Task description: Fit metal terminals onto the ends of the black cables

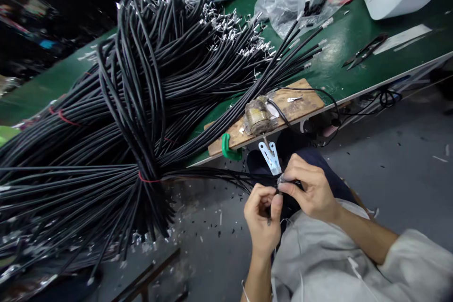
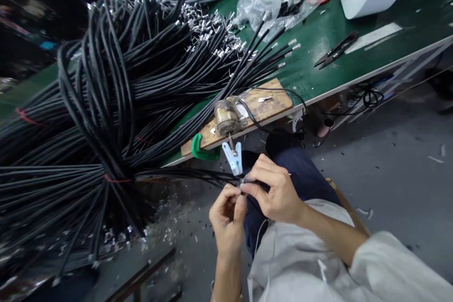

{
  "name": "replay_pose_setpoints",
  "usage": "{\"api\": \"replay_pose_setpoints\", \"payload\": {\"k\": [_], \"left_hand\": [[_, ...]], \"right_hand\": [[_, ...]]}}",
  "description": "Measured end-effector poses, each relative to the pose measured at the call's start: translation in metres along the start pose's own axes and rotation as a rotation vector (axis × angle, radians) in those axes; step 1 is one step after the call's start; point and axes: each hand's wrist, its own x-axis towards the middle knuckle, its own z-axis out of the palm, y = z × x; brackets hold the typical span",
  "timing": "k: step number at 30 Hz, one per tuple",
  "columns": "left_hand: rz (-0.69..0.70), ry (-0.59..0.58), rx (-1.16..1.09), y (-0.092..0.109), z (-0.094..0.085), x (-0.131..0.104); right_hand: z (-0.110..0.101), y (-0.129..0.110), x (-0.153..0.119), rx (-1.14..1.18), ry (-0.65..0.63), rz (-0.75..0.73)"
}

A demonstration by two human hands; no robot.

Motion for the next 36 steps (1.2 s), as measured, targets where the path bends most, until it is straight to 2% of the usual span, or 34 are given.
{"api": "replay_pose_setpoints", "payload": {"k": [2,4,7,9,11,16,19,24,27,29,31,36], "left_hand": [[-0.028,0.021,-0.022,0.0,0.007,0.0],[-0.057,0.018,-0.049,0.0,0.011,0.001],[-0.052,-0.028,-0.061,-0.001,0.01,0.002],[-0.048,-0.076,-0.06,-0.002,0.007,0.003],[-0.072,-0.11,-0.059,-0.001,0.003,0.003],[-0.106,-0.151,-0.021,0.001,-0.003,0.006],[-0.118,-0.18,0.022,0.003,-0.003,0.009],[-0.013,-0.236,0.181,0.01,0.003,0.011],[0.013,-0.209,0.249,0.013,0.008,0.01],[-0.002,-0.187,0.257,0.013,0.009,0.01],[-0.025,-0.184,0.239,0.013,0.009,0.01],[-0.105,-0.252,0.124,0.011,0.004,0.011]], "right_hand": [[0.008,0.004,-0.004,0.201,0.085,0.126],[0.013,0.008,-0.006,0.509,0.104,0.358],[0.016,0.014,-0.007,0.894,0.006,0.7],[0.013,0.017,-0.006,0.987,-0.071,0.792],[0.008,0.018,-0.004,0.962,-0.086,0.768],[-0.007,0.012,0.0,0.673,-0.144,0.565],[-0.012,0.008,0.001,0.547,-0.175,0.512],[-0.013,0.007,0.003,0.217,-0.136,0.468],[-0.017,0.01,0.007,0.088,-0.102,0.466],[-0.023,0.014,0.01,0.099,-0.009,0.459],[-0.03,0.017,0.01,0.203,0.021,0.427],[-0.037,0.024,0.004,0.523,-0.281,0.364]]}}
